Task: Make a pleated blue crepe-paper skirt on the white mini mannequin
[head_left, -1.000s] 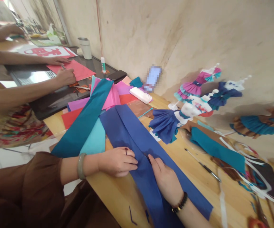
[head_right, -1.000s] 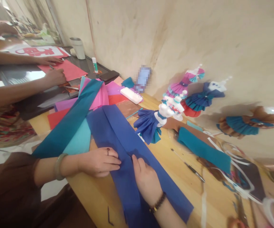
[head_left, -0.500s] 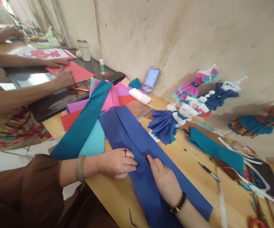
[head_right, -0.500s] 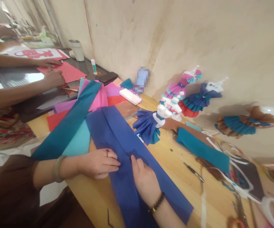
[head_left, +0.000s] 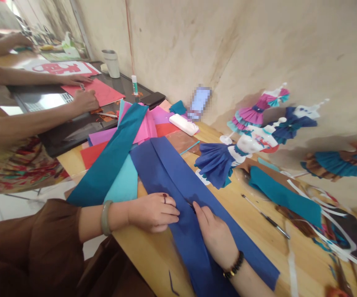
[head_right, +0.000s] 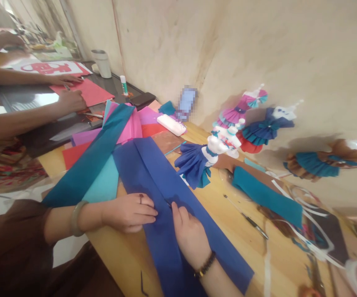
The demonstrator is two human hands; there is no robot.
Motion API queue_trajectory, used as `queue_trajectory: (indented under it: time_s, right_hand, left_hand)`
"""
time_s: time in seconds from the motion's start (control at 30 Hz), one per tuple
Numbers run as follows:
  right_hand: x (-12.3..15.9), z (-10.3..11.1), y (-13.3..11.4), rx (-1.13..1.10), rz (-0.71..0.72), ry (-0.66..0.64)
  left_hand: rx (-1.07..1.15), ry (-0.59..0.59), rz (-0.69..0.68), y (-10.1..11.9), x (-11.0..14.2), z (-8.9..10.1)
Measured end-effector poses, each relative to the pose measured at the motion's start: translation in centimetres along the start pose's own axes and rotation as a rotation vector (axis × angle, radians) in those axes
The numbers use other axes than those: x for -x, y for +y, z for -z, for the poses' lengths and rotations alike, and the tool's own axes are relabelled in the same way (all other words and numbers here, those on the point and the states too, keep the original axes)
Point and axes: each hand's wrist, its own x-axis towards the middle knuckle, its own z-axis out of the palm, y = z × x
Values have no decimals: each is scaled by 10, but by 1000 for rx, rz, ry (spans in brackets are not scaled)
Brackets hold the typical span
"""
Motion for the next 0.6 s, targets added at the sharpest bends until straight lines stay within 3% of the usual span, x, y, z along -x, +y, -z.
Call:
queue_trajectory:
  time_s: [0.27,0.47,0.6]
  right_hand:
    - [-12,0,-3,27,-5,4]
    - [-13,-1,-2,20,2,6]
    - [-11,-3,-3,19,-2,6]
  left_hand:
    - [25,-25,10,0,0,1]
    - [29,41,-26,0,-2,2]
    - [24,25,-29,0,-3,4]
